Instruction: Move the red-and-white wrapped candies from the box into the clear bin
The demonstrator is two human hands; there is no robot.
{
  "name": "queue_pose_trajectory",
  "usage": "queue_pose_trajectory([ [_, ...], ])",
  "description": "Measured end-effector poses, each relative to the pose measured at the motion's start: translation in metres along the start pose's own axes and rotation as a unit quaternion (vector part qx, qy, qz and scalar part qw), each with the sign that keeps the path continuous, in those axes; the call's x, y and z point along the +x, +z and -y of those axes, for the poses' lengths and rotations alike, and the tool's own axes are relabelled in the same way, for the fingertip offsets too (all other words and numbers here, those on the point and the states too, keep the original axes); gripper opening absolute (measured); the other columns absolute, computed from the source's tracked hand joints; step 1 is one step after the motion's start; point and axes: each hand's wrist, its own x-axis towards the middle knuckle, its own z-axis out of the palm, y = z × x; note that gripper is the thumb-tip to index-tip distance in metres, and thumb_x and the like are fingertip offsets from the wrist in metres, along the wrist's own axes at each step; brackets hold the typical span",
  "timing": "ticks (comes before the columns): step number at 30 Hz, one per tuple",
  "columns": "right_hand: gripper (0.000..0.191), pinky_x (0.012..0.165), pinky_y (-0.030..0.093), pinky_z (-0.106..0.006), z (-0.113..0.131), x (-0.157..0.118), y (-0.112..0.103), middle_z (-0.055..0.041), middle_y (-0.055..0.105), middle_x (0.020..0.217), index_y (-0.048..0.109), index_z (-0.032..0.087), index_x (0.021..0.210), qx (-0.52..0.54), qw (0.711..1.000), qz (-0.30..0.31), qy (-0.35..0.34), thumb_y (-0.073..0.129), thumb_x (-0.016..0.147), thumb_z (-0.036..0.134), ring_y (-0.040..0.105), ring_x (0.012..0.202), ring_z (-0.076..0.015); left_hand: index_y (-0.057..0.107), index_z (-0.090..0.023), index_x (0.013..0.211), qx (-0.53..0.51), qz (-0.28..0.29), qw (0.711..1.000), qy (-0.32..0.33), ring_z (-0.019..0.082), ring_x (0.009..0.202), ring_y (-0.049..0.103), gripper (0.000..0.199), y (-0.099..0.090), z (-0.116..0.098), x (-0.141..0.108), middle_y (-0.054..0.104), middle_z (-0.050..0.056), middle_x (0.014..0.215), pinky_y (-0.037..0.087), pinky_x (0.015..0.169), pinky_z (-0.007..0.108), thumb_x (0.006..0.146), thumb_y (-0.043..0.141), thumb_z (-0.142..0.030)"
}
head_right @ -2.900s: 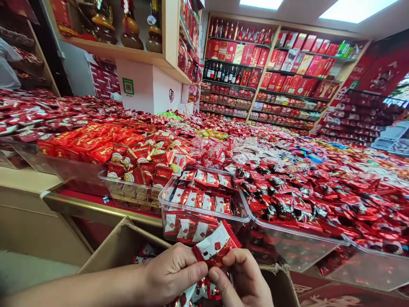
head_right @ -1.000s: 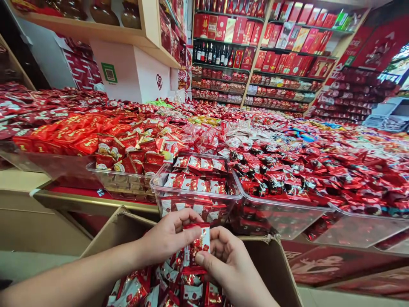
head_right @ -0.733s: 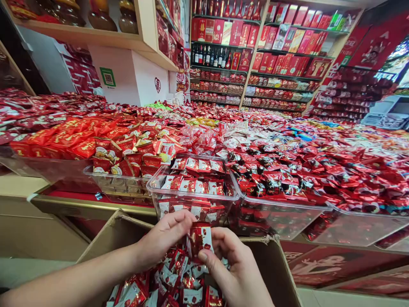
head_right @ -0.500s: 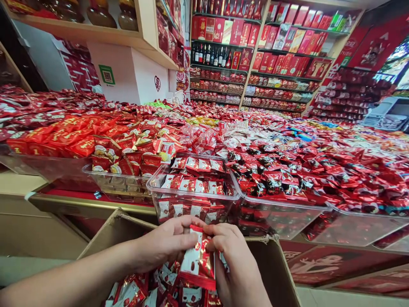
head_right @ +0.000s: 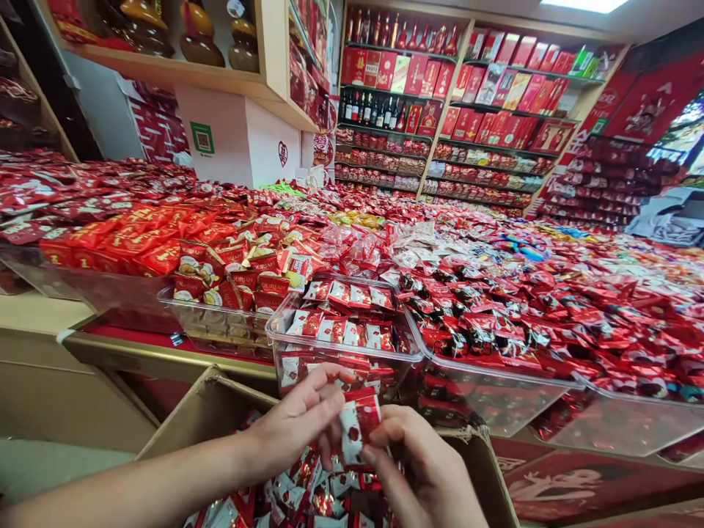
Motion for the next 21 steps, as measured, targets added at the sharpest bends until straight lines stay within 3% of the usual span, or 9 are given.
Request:
queue_pose_trajectory([
  [3, 0.004, 0.064, 0.052, -0.025, 0.02, 0.012, -0.02, -0.006, 0.062, 0.094, 0.058, 0.022, 0.075, -0.019, 0.995, -0.073, -0.069, 0.06, 0.072, 0.023, 0.062, 0.077, -0.019, 0.038, -0.018, 0.1, -0.009, 0.026, 0.999, -0.021, 0.009, 0.047, 0.056, 0.046, 0.0, 0.005, 0.0, 0.057, 0.001, 0.069, 0.034, 0.039, 0.017, 0.08, 0.029, -0.059],
  [6, 0.014, 0.055, 0.051, -0.021, 0.047, 0.045, -0.033, -0.0034, 0.065, 0.083, 0.06, 0.022, 0.08, -0.088, 0.987, -0.108, -0.081, 0.064, 0.067, 0.025, 0.062, 0.067, -0.0158, 0.041, -0.016, 0.095, 0.032, 0.027, 0.998, -0.04, 0.007, 0.042, 0.051, 0.045, 0.0, 0.011, 0.001, 0.055, 0.0, 0.062, 0.03, 0.038, 0.016, 0.081, 0.028, -0.057],
  [10, 0.008, 0.051, 0.045, -0.017, 0.064, 0.106, -0.019, -0.0005, 0.063, 0.066, 0.06, 0.017, 0.072, -0.123, 0.991, 0.023, 0.042, 0.064, 0.066, 0.021, 0.056, 0.059, -0.0097, 0.041, -0.016, 0.093, 0.082, 0.021, 0.995, -0.058, 0.005, 0.038, 0.046, 0.041, 0.003, 0.022, 0.0, 0.052, -0.003, 0.06, 0.027, 0.037, 0.016, 0.081, 0.03, -0.054],
  [14, 0.011, 0.044, 0.04, -0.015, 0.051, 0.145, 0.01, 0.0049, 0.053, 0.054, 0.054, 0.014, 0.065, -0.12, 0.964, 0.139, 0.193, 0.059, 0.065, 0.004, 0.046, 0.046, -0.004, 0.042, -0.016, 0.092, 0.103, 0.023, 0.991, -0.082, 0.006, 0.037, 0.043, 0.04, 0.005, 0.028, 0.0, 0.051, -0.003, 0.058, 0.027, 0.037, 0.016, 0.08, 0.034, -0.053],
  [18, 0.018, 0.048, 0.046, -0.018, 0.034, 0.158, 0.028, 0.0061, 0.049, 0.053, 0.046, 0.016, 0.062, -0.125, 0.95, 0.156, 0.238, 0.053, 0.067, 0.0, 0.049, 0.045, -0.0047, 0.046, -0.015, 0.095, 0.139, 0.037, 0.986, -0.081, 0.008, 0.043, 0.043, 0.042, 0.002, 0.025, -0.002, 0.05, -0.002, 0.059, 0.031, 0.041, 0.018, 0.079, 0.036, -0.053],
  [21, 0.018, 0.051, 0.049, -0.02, 0.027, 0.163, 0.033, 0.0069, 0.049, 0.055, 0.043, 0.017, 0.064, -0.153, 0.946, 0.158, 0.237, 0.054, 0.068, 0.003, 0.052, 0.046, -0.0052, 0.054, -0.016, 0.098, 0.231, 0.054, 0.971, -0.038, 0.01, 0.055, 0.049, 0.037, -0.003, 0.026, -0.002, 0.056, 0.001, 0.066, 0.037, 0.052, 0.021, 0.08, 0.041, -0.045],
])
